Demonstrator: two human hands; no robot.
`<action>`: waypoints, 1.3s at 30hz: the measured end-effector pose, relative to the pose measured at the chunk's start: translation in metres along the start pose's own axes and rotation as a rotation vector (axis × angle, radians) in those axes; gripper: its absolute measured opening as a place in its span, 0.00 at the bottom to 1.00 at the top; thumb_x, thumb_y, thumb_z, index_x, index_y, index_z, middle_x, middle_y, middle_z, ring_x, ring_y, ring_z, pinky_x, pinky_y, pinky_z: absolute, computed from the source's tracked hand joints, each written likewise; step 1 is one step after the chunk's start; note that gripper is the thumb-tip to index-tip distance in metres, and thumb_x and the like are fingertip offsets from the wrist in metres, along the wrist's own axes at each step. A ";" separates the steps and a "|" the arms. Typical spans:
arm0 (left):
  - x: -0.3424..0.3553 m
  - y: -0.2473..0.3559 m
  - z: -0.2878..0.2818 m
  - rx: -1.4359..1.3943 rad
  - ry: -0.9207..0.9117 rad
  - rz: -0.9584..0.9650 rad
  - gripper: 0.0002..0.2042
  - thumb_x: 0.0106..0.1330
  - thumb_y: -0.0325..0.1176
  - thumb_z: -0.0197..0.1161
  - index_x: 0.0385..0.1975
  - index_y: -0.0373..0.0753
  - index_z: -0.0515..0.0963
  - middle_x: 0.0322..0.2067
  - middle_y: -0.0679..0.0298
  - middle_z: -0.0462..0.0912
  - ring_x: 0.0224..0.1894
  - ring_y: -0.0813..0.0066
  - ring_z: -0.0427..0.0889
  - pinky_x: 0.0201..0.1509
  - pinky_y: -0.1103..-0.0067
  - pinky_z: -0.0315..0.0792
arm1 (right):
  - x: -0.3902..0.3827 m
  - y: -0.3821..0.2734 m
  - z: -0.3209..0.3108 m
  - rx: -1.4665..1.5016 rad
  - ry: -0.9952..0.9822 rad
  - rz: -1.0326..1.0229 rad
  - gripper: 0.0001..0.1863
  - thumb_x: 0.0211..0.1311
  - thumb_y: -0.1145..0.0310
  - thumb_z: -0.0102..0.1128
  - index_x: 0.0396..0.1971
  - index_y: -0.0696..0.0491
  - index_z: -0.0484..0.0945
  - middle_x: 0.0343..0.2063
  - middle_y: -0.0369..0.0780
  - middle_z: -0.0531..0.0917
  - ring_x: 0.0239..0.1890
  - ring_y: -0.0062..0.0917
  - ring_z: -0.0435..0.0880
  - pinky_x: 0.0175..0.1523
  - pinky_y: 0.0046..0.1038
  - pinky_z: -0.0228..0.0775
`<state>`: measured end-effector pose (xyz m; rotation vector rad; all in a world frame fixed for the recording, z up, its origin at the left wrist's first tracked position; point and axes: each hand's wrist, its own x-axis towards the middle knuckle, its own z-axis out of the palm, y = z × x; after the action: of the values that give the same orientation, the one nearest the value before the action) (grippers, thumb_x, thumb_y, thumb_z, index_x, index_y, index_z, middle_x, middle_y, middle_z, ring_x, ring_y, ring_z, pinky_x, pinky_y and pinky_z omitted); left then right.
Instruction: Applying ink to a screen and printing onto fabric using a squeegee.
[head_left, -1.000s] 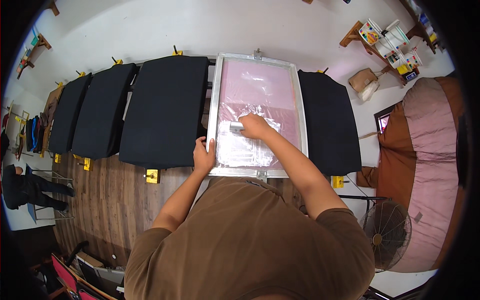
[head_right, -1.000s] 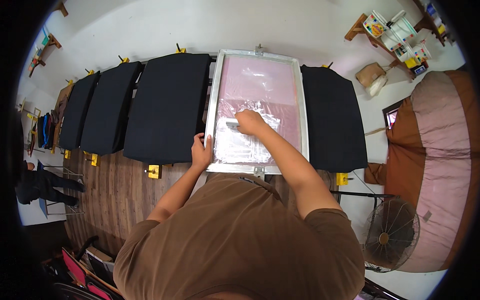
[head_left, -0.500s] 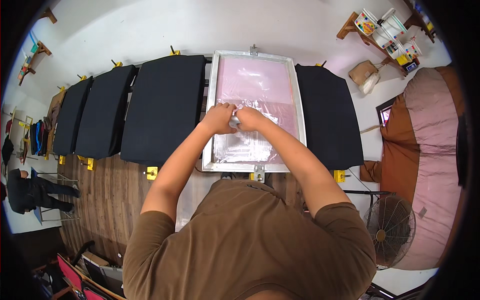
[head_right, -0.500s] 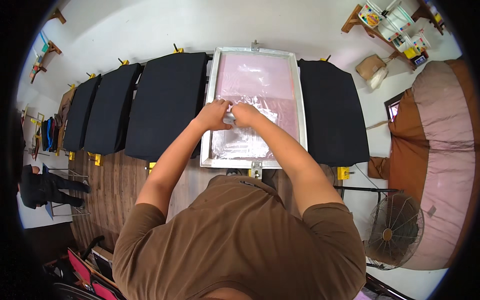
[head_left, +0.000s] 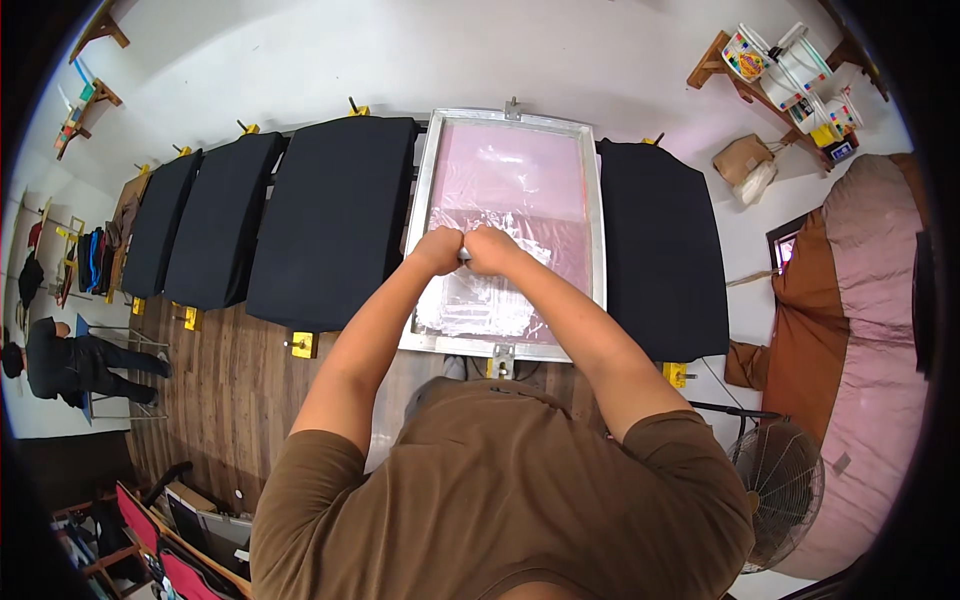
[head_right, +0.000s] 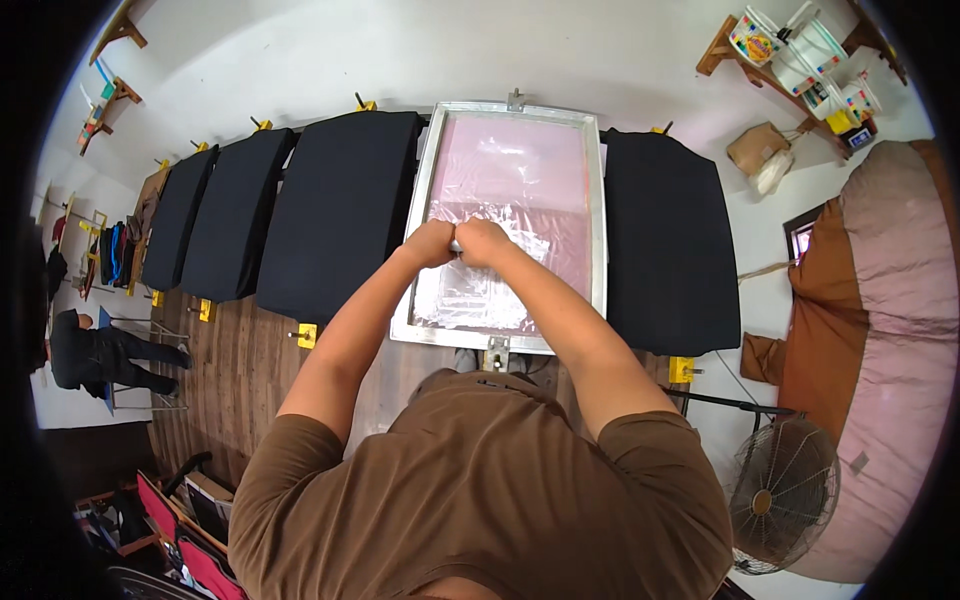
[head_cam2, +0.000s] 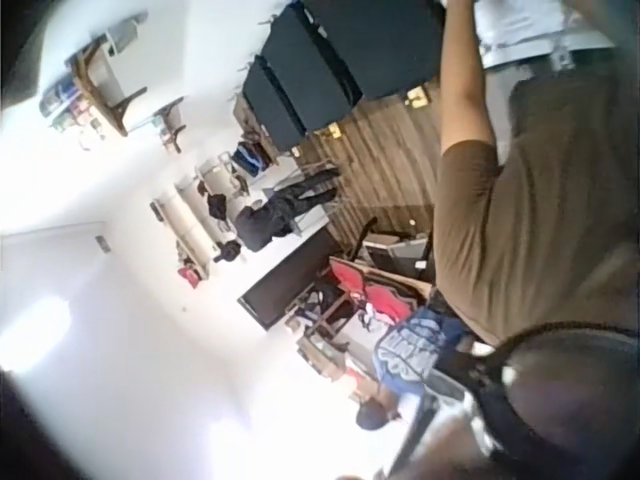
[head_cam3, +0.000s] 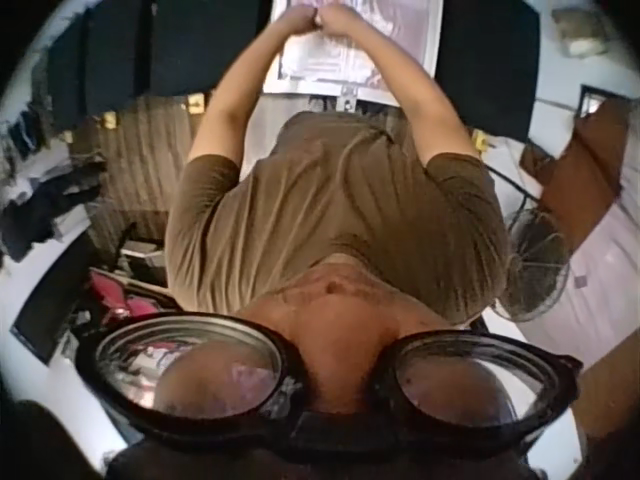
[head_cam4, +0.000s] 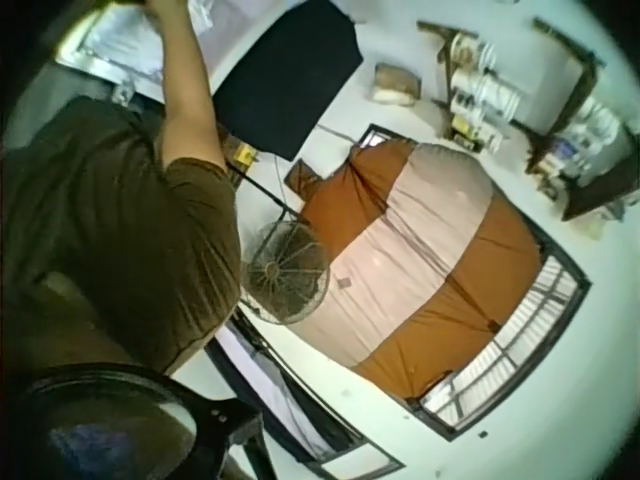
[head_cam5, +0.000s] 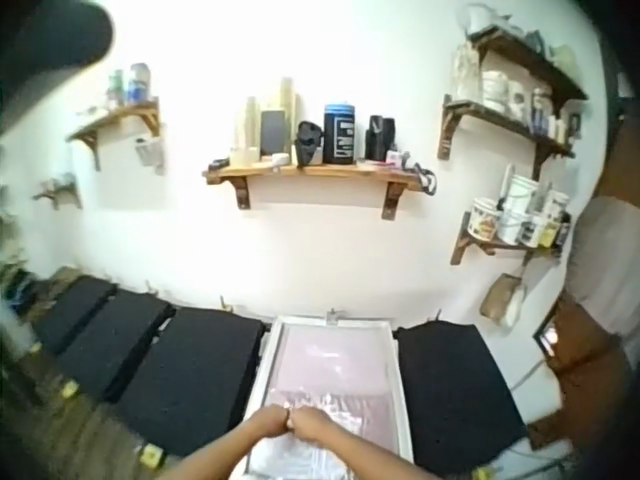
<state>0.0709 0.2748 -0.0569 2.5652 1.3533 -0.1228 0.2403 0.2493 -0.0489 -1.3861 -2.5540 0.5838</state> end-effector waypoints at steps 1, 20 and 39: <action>0.002 0.003 -0.002 0.034 -0.026 -0.045 0.13 0.51 0.38 0.74 0.33 0.37 0.85 0.38 0.49 0.87 0.43 0.51 0.87 0.49 0.63 0.81 | 0.000 -0.001 0.000 0.009 0.003 0.044 0.14 0.48 0.67 0.70 0.33 0.59 0.86 0.35 0.53 0.87 0.42 0.46 0.87 0.50 0.41 0.81; 0.015 0.018 -0.022 0.164 -0.259 0.054 0.14 0.53 0.35 0.68 0.37 0.36 0.85 0.39 0.49 0.88 0.45 0.54 0.88 0.51 0.66 0.81 | -0.006 -0.002 0.016 0.167 0.211 0.247 0.27 0.43 0.67 0.72 0.48 0.59 0.79 0.37 0.54 0.86 0.42 0.48 0.86 0.48 0.43 0.80; 0.004 0.008 -0.013 0.164 -0.121 0.085 0.12 0.50 0.35 0.69 0.30 0.34 0.86 0.34 0.47 0.87 0.40 0.50 0.88 0.47 0.64 0.82 | 0.001 0.002 0.020 0.033 0.044 0.152 0.10 0.46 0.70 0.68 0.29 0.59 0.86 0.34 0.53 0.87 0.41 0.46 0.88 0.49 0.40 0.81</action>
<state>0.0793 0.2768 -0.0434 2.6945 1.2354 -0.3820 0.2351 0.2460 -0.0678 -1.5736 -2.4088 0.6099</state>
